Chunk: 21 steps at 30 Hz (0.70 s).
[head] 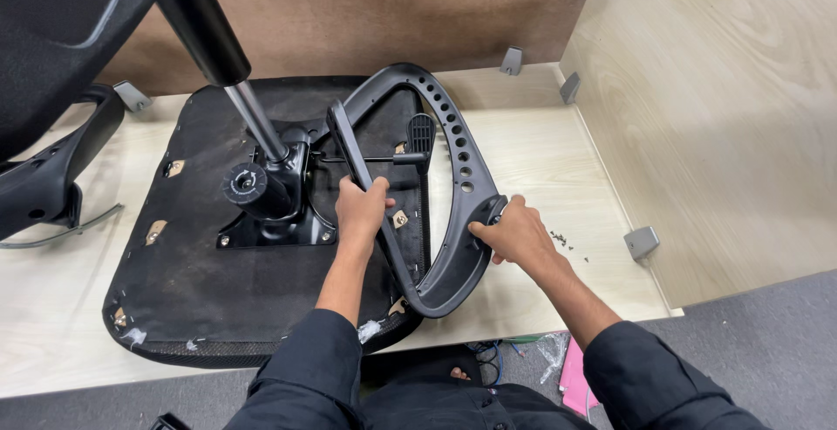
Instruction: The person uses a screwdriver to attach a curved plastic frame to the underside of an office chair base, then secures the chair's central column to the base. The person aligns the frame, drives screws into the base, and tightens the central column nut.
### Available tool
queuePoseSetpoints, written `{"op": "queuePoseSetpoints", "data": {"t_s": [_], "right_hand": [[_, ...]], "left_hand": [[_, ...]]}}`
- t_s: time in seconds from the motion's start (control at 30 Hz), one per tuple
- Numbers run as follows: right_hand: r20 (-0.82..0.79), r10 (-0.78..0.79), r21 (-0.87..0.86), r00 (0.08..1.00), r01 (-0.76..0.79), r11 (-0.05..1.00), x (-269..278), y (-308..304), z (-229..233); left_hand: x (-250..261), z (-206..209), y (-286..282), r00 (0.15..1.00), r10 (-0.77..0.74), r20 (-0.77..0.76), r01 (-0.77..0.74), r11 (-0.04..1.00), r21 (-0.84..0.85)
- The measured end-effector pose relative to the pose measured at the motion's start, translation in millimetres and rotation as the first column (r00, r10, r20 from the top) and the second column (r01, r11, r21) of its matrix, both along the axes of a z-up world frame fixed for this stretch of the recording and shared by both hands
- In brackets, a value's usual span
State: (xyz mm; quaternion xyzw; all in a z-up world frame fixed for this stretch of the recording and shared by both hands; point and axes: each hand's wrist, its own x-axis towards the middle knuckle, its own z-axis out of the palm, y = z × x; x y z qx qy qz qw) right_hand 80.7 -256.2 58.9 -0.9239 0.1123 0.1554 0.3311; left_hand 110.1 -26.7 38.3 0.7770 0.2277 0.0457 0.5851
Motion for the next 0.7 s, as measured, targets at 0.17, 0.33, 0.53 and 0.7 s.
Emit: {"op": "queuePoseSetpoints", "data": {"t_s": [0.17, 0.33, 0.53, 0.7], "right_hand": [[-0.108, -0.026, 0.019, 0.994, 0.028, 0.999, 1, -5, -7], [-0.039, -0.092, 0.129, 0.995, 0.097, 0.987, -15, -5, -6], [0.111, -0.148, 0.154, 0.983, 0.13, 0.979, -25, -10, 3], [0.136, -0.122, 0.15, 0.983, 0.101, 0.983, -21, -19, 11]], "left_hand": [[1, -8, -2, 0.999, -0.043, 0.032, 0.046, 0.996, -0.077], [-6, -18, -3, 0.991, -0.062, 0.12, 0.078, 0.988, -0.131], [-16, -9, -1, 0.932, -0.066, 0.356, 0.165, 0.953, -0.255], [-7, 11, 10, 0.952, -0.007, 0.305, 0.126, 0.92, -0.371]]}}
